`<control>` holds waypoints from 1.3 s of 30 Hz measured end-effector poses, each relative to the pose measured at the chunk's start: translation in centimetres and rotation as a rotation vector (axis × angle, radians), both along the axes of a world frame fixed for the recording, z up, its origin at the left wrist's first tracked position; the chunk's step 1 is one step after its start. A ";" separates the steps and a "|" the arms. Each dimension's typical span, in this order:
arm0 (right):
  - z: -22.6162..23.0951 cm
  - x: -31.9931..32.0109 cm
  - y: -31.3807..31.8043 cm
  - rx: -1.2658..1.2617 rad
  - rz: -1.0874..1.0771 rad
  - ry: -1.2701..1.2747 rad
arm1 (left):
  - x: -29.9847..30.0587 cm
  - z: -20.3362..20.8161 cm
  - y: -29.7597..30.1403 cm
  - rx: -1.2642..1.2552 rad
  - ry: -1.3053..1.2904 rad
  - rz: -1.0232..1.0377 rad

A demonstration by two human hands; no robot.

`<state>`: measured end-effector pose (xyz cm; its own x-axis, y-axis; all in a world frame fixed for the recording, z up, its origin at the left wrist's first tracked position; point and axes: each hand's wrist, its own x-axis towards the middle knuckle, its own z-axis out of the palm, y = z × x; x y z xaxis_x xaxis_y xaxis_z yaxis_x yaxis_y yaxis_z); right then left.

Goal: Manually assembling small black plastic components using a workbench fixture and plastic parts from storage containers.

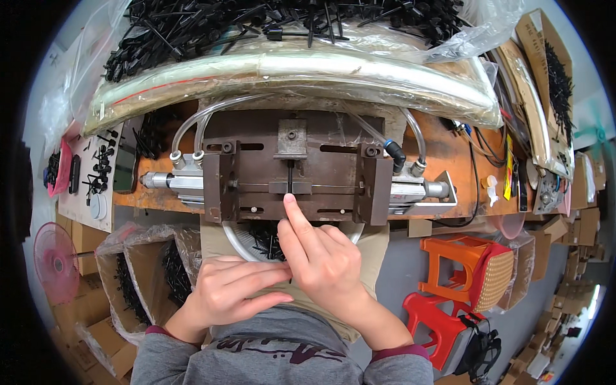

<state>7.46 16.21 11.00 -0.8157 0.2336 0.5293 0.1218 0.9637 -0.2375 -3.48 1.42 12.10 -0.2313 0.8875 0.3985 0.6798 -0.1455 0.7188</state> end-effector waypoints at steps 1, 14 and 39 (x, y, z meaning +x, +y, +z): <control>0.2 -0.1 0.0 0.006 -0.006 -0.019 | 0.0 0.0 0.0 0.003 0.002 -0.003; 0.8 -0.4 -0.1 0.035 -0.019 -0.074 | -0.1 -0.2 -0.2 0.082 0.015 -0.022; 11.4 -10.7 15.2 -0.149 -0.197 0.171 | -0.6 0.4 -1.7 0.118 0.089 0.039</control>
<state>-3.20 31.39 22.36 -0.6489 0.4638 0.6032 0.2487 0.8785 -0.4079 -4.05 -0.25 12.52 -0.2241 0.8243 0.5199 0.7470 -0.1973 0.6348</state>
